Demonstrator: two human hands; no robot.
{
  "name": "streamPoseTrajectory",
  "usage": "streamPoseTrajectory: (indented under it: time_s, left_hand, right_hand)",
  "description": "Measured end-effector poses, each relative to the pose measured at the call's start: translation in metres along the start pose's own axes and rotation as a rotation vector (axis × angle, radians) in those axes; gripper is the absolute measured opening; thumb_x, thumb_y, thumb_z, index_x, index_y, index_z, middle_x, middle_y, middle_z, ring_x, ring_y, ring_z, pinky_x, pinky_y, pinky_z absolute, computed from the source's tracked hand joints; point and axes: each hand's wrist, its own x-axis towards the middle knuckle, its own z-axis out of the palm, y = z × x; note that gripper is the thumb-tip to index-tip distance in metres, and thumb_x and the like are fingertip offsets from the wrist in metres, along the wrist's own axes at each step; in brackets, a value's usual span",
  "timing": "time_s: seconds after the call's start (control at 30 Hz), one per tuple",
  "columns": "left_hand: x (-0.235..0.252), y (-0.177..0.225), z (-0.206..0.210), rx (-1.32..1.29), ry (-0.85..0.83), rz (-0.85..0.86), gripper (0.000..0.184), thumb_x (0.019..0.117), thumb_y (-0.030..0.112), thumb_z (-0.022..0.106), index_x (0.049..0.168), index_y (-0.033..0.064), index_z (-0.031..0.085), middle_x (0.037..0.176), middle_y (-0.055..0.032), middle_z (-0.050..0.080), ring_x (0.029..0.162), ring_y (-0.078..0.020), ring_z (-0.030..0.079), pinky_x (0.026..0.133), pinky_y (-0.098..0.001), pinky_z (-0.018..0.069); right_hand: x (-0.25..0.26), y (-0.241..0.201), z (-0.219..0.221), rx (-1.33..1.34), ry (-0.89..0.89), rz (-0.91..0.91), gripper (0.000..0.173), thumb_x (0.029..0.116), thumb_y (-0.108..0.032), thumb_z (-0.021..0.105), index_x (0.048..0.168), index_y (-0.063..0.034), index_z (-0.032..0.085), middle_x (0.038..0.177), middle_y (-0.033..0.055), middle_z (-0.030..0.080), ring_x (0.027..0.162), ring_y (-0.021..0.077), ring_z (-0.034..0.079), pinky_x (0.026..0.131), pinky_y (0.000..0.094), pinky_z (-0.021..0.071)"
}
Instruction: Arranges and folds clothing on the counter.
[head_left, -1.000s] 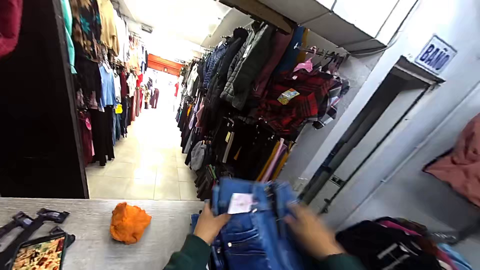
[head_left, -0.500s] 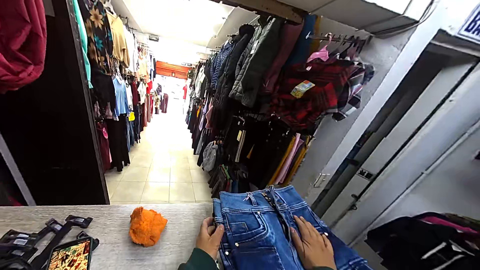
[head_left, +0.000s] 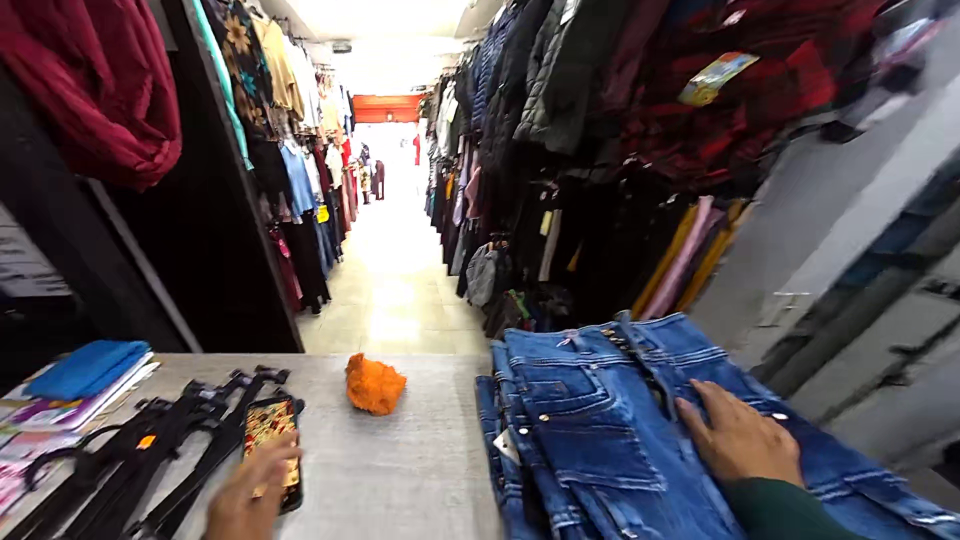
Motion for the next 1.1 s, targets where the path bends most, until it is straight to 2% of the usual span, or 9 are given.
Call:
streamPoseTrajectory:
  time_s: [0.03,0.1,0.2,0.37,0.5,0.63,0.7,0.87,1.1]
  left_hand:
    - [-0.004,-0.027,-0.023,0.002,0.069,-0.002,0.055,0.1102,0.034,0.038,0.104,-0.0079,0.072,0.119,-0.0226,0.071,0.12,-0.0259,0.067,0.106,-0.0408,0.0518]
    - [-0.007,-0.068,-0.048,0.005,0.157,0.024,0.073,0.1091,0.054,0.027,0.102,-0.0024,0.073,0.118,-0.0191,0.072,0.122,-0.0222,0.065,0.108,-0.0387,0.0502]
    - [-0.005,-0.095,-0.043,0.067,0.175,0.037,0.081,0.107,0.06,0.025,0.096,-0.0029,0.075,0.122,-0.0255,0.07,0.123,-0.0318,0.065,0.109,-0.0441,0.0482]
    - [-0.002,-0.099,-0.026,0.216,0.125,0.026,0.079,0.103,0.068,0.026,0.085,0.0111,0.078,0.13,-0.0312,0.062,0.134,-0.0485,0.051,0.116,-0.0617,0.0329]
    - [0.003,-0.085,-0.02,0.317,0.023,-0.078,0.081,0.1009,0.068,0.029,0.087,0.0066,0.08,0.134,-0.0346,0.059,0.133,-0.0575,0.047,0.113,-0.0686,0.0306]
    - [0.005,-0.085,-0.018,0.431,0.053,-0.157,0.082,0.1019,0.061,0.024,0.119,-0.0019,0.073,0.142,-0.0386,0.05,0.131,-0.06,0.048,0.11,-0.0689,0.034]
    - [0.005,-0.081,-0.019,0.411,0.118,-0.169,0.08,0.1036,0.057,0.024,0.124,-0.0064,0.069,0.141,-0.0399,0.05,0.13,-0.0592,0.049,0.109,-0.0658,0.0364]
    - [0.002,-0.078,-0.022,0.389,0.228,-0.146,0.068,0.105,0.044,0.03,0.116,-0.0108,0.069,0.133,-0.0387,0.057,0.122,-0.0527,0.058,0.103,-0.0549,0.0467]
    - [-0.003,-0.082,-0.026,0.363,0.269,-0.096,0.06,0.1065,0.035,0.033,0.102,-0.0092,0.073,0.124,-0.0348,0.064,0.117,-0.0453,0.063,0.103,-0.0482,0.0497]
  right_hand:
    - [0.0,0.001,0.0,0.009,-0.004,-0.009,0.063,0.1065,-0.05,0.036,0.147,-0.0042,0.053,0.15,0.0248,0.052,0.14,0.0455,0.047,0.112,0.0717,0.0281]
    - [0.001,0.004,0.003,0.02,0.005,-0.022,0.07,0.1053,-0.056,0.029,0.147,-0.0042,0.052,0.15,0.0248,0.051,0.14,0.0463,0.046,0.112,0.0723,0.0274]
    - [0.001,0.007,0.004,0.042,0.028,-0.023,0.078,0.1029,-0.061,0.024,0.147,-0.0034,0.053,0.15,0.0252,0.051,0.14,0.0474,0.046,0.113,0.0725,0.0266]
    - [0.0,0.007,0.002,0.06,0.029,-0.024,0.079,0.1019,-0.062,0.024,0.146,-0.0029,0.054,0.149,0.0248,0.052,0.14,0.0462,0.047,0.113,0.0694,0.0282]
    - [-0.003,0.005,-0.003,0.071,0.017,-0.019,0.075,0.104,-0.058,0.027,0.145,-0.0006,0.053,0.148,0.0261,0.052,0.139,0.0482,0.046,0.113,0.0701,0.0288]
    - [-0.004,0.012,0.001,0.087,0.018,-0.018,0.078,0.1021,-0.061,0.027,0.145,-0.0026,0.053,0.149,0.0245,0.052,0.14,0.0465,0.046,0.114,0.0693,0.0285]
    - [-0.004,0.013,0.002,0.105,0.027,-0.02,0.078,0.1016,-0.061,0.027,0.145,-0.0018,0.053,0.149,0.0255,0.052,0.14,0.0471,0.046,0.115,0.0687,0.0275]
    - [-0.003,0.009,0.005,0.213,0.053,-0.042,0.076,0.1026,-0.053,0.031,0.142,0.0091,0.051,0.147,0.034,0.048,0.141,0.0524,0.042,0.118,0.0644,0.0258]
    - [-0.004,0.005,0.003,0.269,0.056,-0.041,0.072,0.1029,-0.048,0.035,0.141,0.0109,0.051,0.147,0.0361,0.048,0.141,0.053,0.041,0.119,0.0624,0.0257]
